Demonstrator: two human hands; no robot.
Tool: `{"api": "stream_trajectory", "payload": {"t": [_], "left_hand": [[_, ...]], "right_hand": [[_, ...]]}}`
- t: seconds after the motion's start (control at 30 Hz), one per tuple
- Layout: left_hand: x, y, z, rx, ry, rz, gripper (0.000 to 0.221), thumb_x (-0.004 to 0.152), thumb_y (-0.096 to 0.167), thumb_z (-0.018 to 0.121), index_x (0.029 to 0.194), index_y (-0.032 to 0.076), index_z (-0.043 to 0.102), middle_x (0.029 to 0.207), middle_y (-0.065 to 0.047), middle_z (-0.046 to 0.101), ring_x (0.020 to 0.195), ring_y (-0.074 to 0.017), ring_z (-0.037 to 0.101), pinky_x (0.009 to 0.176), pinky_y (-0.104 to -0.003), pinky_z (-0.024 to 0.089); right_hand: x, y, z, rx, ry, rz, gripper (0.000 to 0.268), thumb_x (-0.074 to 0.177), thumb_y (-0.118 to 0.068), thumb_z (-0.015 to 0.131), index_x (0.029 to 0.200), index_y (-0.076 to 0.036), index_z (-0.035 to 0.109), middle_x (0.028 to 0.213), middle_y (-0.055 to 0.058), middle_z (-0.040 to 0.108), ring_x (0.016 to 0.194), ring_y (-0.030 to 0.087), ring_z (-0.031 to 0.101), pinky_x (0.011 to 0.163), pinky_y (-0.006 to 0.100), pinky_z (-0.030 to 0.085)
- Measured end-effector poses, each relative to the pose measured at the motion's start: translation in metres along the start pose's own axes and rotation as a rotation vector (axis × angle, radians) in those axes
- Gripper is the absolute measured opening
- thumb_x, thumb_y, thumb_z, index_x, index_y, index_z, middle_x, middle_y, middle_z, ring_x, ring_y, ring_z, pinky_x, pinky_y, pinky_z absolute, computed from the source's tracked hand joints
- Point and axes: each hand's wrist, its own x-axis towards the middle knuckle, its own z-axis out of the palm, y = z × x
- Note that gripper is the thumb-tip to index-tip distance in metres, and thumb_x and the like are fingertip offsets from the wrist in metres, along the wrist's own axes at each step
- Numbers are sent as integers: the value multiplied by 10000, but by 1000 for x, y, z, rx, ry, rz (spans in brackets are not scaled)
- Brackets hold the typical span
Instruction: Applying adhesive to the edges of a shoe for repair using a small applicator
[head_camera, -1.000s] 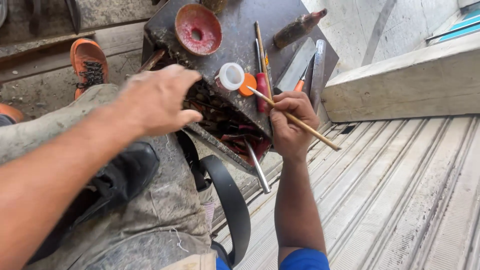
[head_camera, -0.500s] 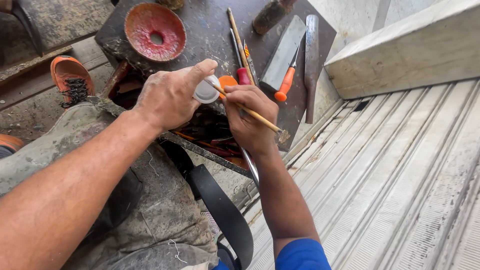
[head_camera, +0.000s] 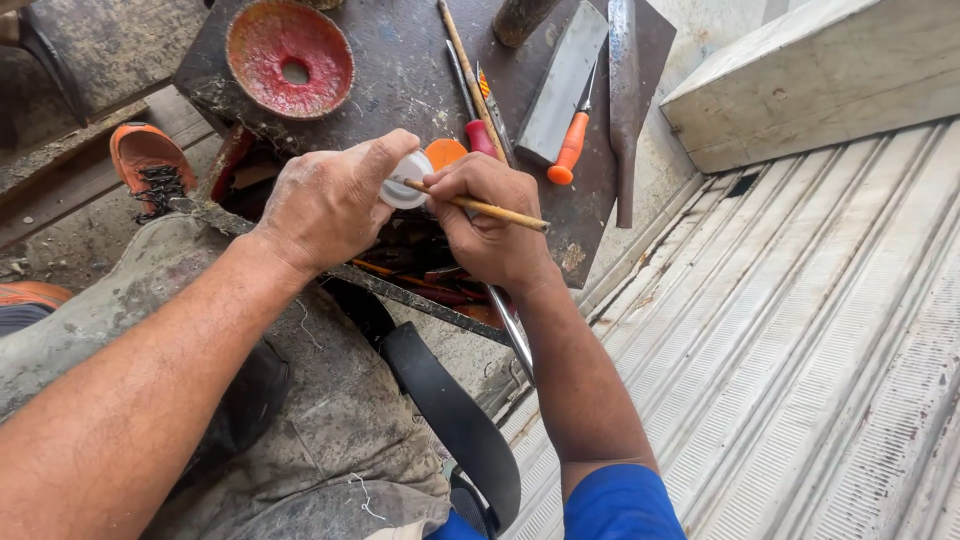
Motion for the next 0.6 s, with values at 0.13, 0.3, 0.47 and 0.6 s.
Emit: {"api": "stream_trajectory", "payload": {"t": [0.13, 0.3, 0.47, 0.6], "left_hand": [[0, -1, 0, -13, -21, -24, 626, 823, 138, 727, 1387, 214, 465, 1091, -90, 740, 836, -420, 735, 664, -570, 594], [9, -3, 5, 20, -118, -103, 652, 805, 178, 713, 1387, 277, 437, 1238, -19, 717, 858, -403, 744, 720, -557, 607], [24, -5, -1, 25, -265, -247, 745, 741, 164, 734, 1409, 293, 427, 1430, 37, 633, 886, -471, 736, 785, -595, 603], [22, -1, -25, 85, -276, -208, 866, 727, 102, 789, 1481, 225, 381, 1535, -73, 544, 832, -483, 744, 729, -566, 637]], "right_hand": [[-8, 14, 1, 94, 61, 133, 95, 853, 29, 802, 877, -45, 749, 827, 150, 737, 777, 215, 728, 669, 317, 576], [-18, 26, 0, 273, 357, 279, 83, 865, 62, 788, 890, 44, 710, 844, 208, 742, 636, 244, 762, 533, 353, 652], [-28, 41, -13, 575, 611, 548, 136, 935, 55, 683, 1000, 20, 569, 870, 229, 748, 606, 275, 758, 510, 371, 672], [-34, 47, -18, 677, 569, 630, 118, 986, 13, 634, 1048, -32, 543, 913, 211, 759, 638, 257, 768, 536, 351, 676]]}}
